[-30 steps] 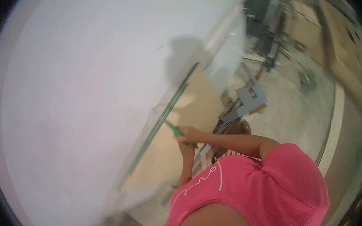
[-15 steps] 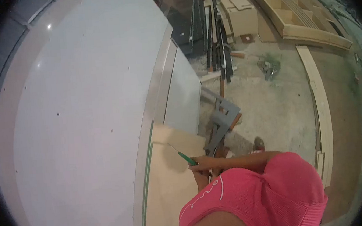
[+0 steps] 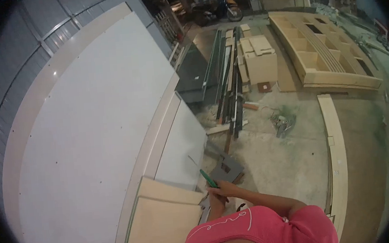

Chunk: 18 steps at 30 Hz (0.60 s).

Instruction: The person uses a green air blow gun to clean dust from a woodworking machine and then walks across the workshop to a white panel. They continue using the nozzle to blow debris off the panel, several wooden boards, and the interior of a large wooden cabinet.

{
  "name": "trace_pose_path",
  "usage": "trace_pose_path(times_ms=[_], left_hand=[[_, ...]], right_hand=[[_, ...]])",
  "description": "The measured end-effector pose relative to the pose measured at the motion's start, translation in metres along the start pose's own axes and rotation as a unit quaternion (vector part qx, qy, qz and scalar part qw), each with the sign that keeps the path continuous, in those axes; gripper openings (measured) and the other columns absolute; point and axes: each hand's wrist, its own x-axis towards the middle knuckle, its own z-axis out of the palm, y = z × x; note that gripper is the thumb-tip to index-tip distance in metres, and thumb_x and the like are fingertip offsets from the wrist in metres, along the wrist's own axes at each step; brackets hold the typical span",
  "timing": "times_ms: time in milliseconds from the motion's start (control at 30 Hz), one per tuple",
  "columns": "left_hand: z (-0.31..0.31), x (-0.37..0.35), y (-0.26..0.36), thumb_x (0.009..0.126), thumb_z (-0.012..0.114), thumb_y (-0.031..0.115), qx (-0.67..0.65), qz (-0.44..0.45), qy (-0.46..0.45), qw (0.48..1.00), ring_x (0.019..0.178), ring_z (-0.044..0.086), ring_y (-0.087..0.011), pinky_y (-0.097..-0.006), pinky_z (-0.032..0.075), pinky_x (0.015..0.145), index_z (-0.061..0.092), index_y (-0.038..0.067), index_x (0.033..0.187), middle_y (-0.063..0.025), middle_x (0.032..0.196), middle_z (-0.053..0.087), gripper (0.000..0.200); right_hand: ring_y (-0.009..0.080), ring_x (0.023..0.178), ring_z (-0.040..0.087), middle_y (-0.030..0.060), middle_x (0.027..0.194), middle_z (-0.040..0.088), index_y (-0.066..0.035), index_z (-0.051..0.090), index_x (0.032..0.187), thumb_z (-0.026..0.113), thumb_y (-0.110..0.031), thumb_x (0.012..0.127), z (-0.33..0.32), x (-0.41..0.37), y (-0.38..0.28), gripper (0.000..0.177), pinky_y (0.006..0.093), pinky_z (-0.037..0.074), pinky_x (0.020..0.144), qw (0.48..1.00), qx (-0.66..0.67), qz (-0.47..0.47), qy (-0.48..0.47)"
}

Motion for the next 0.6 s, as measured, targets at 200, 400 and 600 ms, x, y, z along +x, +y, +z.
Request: trace_pose_path(times_ms=[200,400,600], left_hand=[[0.041,0.044,0.015,0.083,0.058,0.007,0.043,0.076,-0.024,0.996,0.089,0.053,-0.0205,-0.0330,0.046,0.074,0.025,0.001,0.129,-0.0126,0.106,0.045,0.058],[0.061,0.072,-0.002,0.083,0.058,0.007,0.076,0.118,-0.058,0.988,0.091,0.053,-0.0211,-0.0339,0.046,0.075,0.024,0.001,0.130,-0.0132,0.107,0.045,0.058],[0.060,0.126,-0.045,0.082,0.059,0.006,0.128,0.214,-0.061,0.967,0.095,0.051,-0.0243,-0.0368,0.045,0.079,0.016,0.001,0.137,-0.0167,0.110,0.043,0.069]], right_hand=[[0.0255,0.093,0.055,0.0165,0.102,0.058,-0.006,0.039,0.127,0.050,-0.050,0.088,-0.034,0.006,0.015,0.060,0.0340,0.042,0.080,0.993,0.046,-0.029,0.107],[0.0233,0.089,0.056,0.0156,0.097,0.059,-0.003,0.048,0.114,0.049,-0.051,0.088,-0.068,0.038,-0.008,0.055,0.0334,0.042,0.077,0.988,0.060,-0.023,0.137],[0.0231,0.081,0.057,0.0159,0.090,0.060,-0.003,0.050,0.116,0.048,-0.050,0.088,-0.121,0.135,0.015,0.055,0.0353,0.045,0.072,0.988,-0.003,-0.094,0.120]])
